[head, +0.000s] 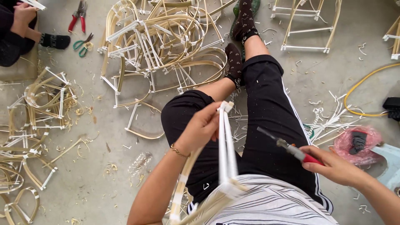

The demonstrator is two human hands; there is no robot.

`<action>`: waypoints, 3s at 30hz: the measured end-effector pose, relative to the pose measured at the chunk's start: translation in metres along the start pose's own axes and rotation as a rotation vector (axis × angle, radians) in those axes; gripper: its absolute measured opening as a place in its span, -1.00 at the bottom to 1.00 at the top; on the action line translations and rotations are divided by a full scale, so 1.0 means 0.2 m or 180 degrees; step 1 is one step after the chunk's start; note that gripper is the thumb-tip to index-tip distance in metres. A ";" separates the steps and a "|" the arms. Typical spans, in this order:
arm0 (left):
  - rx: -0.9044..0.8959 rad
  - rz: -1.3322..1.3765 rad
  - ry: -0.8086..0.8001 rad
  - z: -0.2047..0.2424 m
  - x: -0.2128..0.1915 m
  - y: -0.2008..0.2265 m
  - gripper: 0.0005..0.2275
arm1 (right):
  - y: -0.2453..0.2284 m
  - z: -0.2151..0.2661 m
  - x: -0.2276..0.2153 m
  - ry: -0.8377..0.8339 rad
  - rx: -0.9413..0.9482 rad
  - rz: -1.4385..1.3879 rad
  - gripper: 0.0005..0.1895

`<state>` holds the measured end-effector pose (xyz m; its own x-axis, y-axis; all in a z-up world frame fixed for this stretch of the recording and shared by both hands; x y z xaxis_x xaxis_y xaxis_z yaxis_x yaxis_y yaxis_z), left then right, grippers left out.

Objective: Assembling and trimming arched furniture frame components using clippers on a workshop floor.

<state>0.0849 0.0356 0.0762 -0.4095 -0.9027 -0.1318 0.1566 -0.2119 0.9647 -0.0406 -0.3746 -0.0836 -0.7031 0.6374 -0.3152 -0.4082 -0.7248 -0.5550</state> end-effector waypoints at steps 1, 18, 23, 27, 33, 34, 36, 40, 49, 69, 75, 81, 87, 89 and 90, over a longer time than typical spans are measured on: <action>-0.0010 -0.0010 -0.0011 0.02 0.03 -0.05 -0.69 | -0.03 0.01 0.03 -0.0004 0.0001 -0.0018 -0.28; 0.0371 0.1181 0.0056 0.13 0.36 -0.10 -0.77 | -0.87 0.37 0.01 -0.0414 -0.0079 -0.0418 0.13; 0.0204 0.0649 -0.0008 0.12 0.38 -0.13 -0.76 | -0.89 0.38 0.00 -0.0314 -0.0349 -0.0298 0.14; -0.0255 0.0797 -0.0245 0.09 0.41 -0.14 -0.75 | -0.88 0.36 -0.01 -0.0259 -0.0359 -0.0194 0.15; -0.0339 0.0827 -0.0524 0.06 0.45 -0.16 -0.77 | -0.83 0.34 -0.01 -0.0365 -0.0431 -0.0264 0.17; -0.0348 0.0830 -0.0526 0.06 0.45 -0.16 -0.77 | -0.82 0.33 -0.01 -0.0371 -0.0426 -0.0268 0.17; -0.0440 0.0948 -0.0589 0.05 0.47 -0.17 -0.77 | -0.81 0.33 -0.01 -0.0381 -0.0370 -0.0265 0.17; -0.0408 0.0927 -0.0644 0.03 0.49 -0.23 -0.76 | -0.75 0.26 -0.02 -0.0315 -0.0298 -0.0166 0.13; -0.0346 0.0895 -0.0657 -0.06 0.51 -0.37 -0.76 | -0.48 -0.06 0.06 0.0260 -0.0862 -0.0011 -0.19; 0.1747 0.0376 0.2078 -0.19 -0.07 -0.09 -0.64 | 1.36 -0.83 0.26 0.2104 0.1762 0.0015 -0.34; 0.1628 -0.0307 0.2194 -0.21 -0.02 0.01 -0.64 | 1.16 -0.78 0.21 0.2155 0.0916 0.0409 -0.48; 0.2102 -0.1431 0.2167 -0.23 0.04 0.05 -0.68 | -0.02 -0.35 -0.10 0.1847 -0.0467 -0.1944 -0.71; 0.1541 -0.0934 0.1638 -0.28 0.08 0.07 -0.52 | -0.57 -0.20 0.01 0.0592 -0.1072 -0.2078 -0.56; 0.1774 -0.1161 0.1450 -0.27 0.07 0.13 -0.41 | -0.61 -0.19 0.05 0.0770 -0.0987 -0.2274 -0.72; 0.2001 -0.1410 0.1317 -0.28 0.08 0.17 -0.28 | -0.60 -0.17 0.05 0.0896 -0.0933 -0.2450 -0.86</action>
<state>0.1344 -0.0081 0.0940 0.0630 -0.8754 -0.4792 -0.5147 -0.4398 0.7359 0.0212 -0.2717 -0.0458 -0.1074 0.9916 0.0719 -0.5174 0.0060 -0.8557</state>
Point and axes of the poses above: each hand's wrist, its own z-axis away from the middle knuckle, its own x-axis out of the palm, y = z × x, the point moved 4 cm from there along -z, towards the middle knuckle, and after that the axes turned 9 degrees about x, right-handed, at the moved point
